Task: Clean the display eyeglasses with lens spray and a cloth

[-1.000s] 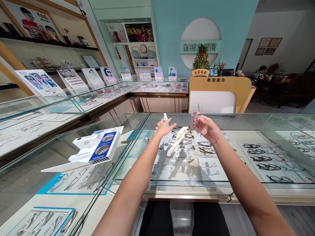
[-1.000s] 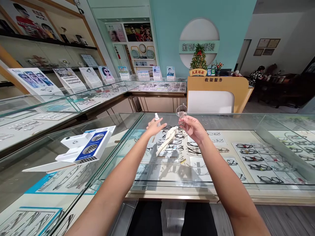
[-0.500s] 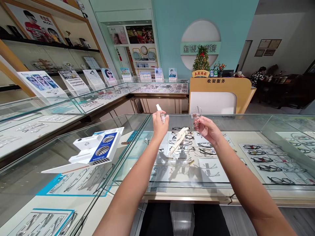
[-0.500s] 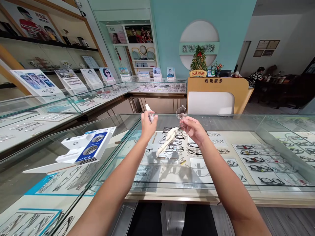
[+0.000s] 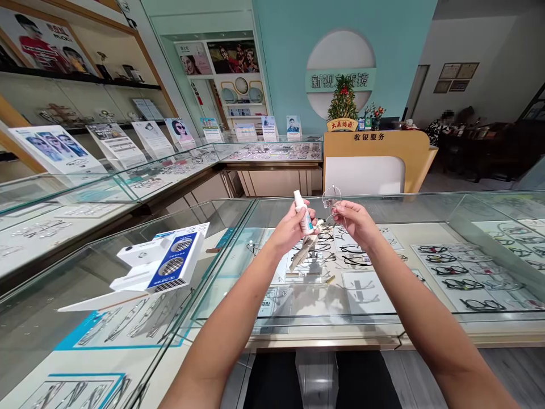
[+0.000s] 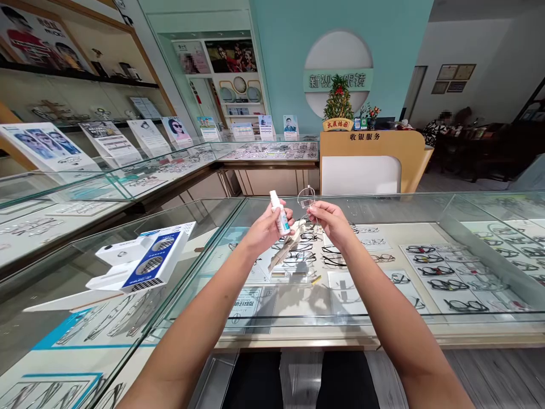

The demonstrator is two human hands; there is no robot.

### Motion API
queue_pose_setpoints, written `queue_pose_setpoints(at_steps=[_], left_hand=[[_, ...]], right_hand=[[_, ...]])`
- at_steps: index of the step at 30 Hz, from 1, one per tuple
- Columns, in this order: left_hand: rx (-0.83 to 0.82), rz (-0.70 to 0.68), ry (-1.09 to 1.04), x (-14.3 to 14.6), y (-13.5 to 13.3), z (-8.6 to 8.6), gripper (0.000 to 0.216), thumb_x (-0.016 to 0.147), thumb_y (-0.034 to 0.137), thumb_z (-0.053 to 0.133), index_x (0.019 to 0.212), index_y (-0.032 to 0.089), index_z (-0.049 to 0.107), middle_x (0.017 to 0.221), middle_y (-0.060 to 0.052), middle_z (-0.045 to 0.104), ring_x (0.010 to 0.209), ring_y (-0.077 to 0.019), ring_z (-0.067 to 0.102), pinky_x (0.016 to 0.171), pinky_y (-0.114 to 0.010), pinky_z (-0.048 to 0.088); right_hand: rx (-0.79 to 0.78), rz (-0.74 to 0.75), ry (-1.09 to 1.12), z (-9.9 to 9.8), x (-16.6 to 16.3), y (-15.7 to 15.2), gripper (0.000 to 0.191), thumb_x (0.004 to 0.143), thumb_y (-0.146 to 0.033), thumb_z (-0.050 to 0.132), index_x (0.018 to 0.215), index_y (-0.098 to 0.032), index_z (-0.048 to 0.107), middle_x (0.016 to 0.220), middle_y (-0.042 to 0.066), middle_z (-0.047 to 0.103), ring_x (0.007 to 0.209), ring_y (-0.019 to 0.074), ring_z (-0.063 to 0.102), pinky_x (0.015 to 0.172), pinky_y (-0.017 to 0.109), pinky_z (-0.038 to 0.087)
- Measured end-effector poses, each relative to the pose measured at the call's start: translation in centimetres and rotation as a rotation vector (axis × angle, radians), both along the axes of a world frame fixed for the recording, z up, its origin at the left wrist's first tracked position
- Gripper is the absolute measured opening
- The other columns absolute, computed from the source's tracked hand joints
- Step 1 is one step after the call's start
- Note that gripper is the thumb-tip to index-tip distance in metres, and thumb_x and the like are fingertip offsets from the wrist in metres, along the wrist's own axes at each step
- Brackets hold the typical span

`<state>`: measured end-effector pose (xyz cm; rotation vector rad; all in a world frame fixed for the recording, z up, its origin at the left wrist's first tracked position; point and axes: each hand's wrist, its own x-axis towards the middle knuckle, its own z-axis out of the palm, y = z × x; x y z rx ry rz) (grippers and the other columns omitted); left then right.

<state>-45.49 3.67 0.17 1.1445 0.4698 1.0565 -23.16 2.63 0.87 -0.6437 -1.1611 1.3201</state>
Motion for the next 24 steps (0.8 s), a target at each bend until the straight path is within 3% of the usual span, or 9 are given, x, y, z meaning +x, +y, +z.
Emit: queue_pose_setpoints(at_steps=[2, 6, 10, 13, 16, 20, 24], left_hand=[[0.010, -0.023, -0.001, 0.1, 0.1, -0.3, 0.053, 0.091, 0.052, 0.087, 0.120, 0.032, 0.048, 0.104, 0.000, 0.062, 0.091, -0.0178, 0.065, 0.078, -0.035, 0.062], [0.011, -0.069, -0.003, 0.0, 0.3, -0.3, 0.053, 0.086, 0.058, 0.091, 0.114, 0.028, 0.057, 0.092, 0.000, 0.061, 0.083, -0.0169, 0.061, 0.070, -0.029, 0.057], [-0.003, -0.065, 0.029, -0.1, 0.3, 0.3, 0.064, 0.085, 0.085, 0.073, 0.092, 0.021, 0.068, 0.084, -0.004, 0.057, 0.077, -0.0185, 0.058, 0.068, -0.033, 0.056], [0.007, -0.018, 0.071, -0.1, 0.4, 0.4, 0.070, 0.086, 0.090, 0.064, 0.079, 0.021, 0.065, 0.084, -0.006, 0.057, 0.076, -0.0191, 0.057, 0.070, -0.034, 0.057], [0.081, 0.130, 0.129, 0.1, 0.8, -0.3, 0.068, 0.086, 0.089, 0.063, 0.079, 0.022, 0.064, 0.085, -0.005, 0.057, 0.077, -0.0182, 0.056, 0.072, -0.032, 0.057], [0.323, 0.441, 0.328, 0.2, 1.5, -1.6, 0.055, 0.095, 0.076, 0.061, 0.084, 0.022, 0.063, 0.089, -0.004, 0.059, 0.085, -0.0189, 0.056, 0.077, -0.029, 0.053], [0.466, 0.555, 0.530, 0.1, 1.7, -2.1, 0.049, 0.100, 0.069, 0.058, 0.084, 0.022, 0.060, 0.089, -0.003, 0.059, 0.088, -0.0207, 0.055, 0.080, -0.032, 0.050]], right_hand=[[0.013, -0.008, -0.023, -0.1, 0.1, 0.1, 0.037, 0.068, -0.054, 0.103, 0.074, -0.025, 0.081, 0.087, 0.002, 0.074, 0.078, 0.0158, 0.061, 0.079, 0.032, 0.051], [0.046, -0.016, -0.047, -0.1, 0.0, 0.0, 0.035, 0.070, -0.055, 0.102, 0.073, -0.026, 0.081, 0.087, 0.002, 0.074, 0.084, 0.0182, 0.064, 0.085, 0.033, 0.052], [0.080, -0.023, -0.084, 0.2, -0.1, -0.3, 0.035, 0.070, -0.053, 0.101, 0.067, -0.027, 0.078, 0.108, 0.005, 0.080, 0.117, 0.0265, 0.069, 0.103, 0.038, 0.052], [0.114, -0.016, -0.141, 0.2, -0.3, -0.4, 0.036, 0.072, -0.055, 0.100, 0.068, -0.027, 0.078, 0.129, 0.007, 0.080, 0.139, 0.0327, 0.063, 0.114, 0.045, 0.047], [0.127, -0.007, -0.210, -0.1, -0.7, -0.5, 0.037, 0.074, -0.058, 0.099, 0.069, -0.026, 0.078, 0.145, 0.008, 0.075, 0.150, 0.0354, 0.056, 0.118, 0.048, 0.045], [0.156, 0.004, -0.294, -0.7, -1.2, -0.5, 0.037, 0.077, -0.057, 0.097, 0.070, -0.026, 0.078, 0.143, 0.011, 0.074, 0.155, 0.0350, 0.051, 0.121, 0.049, 0.041], [0.165, 0.027, -0.345, -1.0, -1.7, -0.5, 0.037, 0.080, -0.058, 0.096, 0.073, -0.026, 0.078, 0.144, 0.010, 0.072, 0.150, 0.0339, 0.054, 0.122, 0.050, 0.039]])
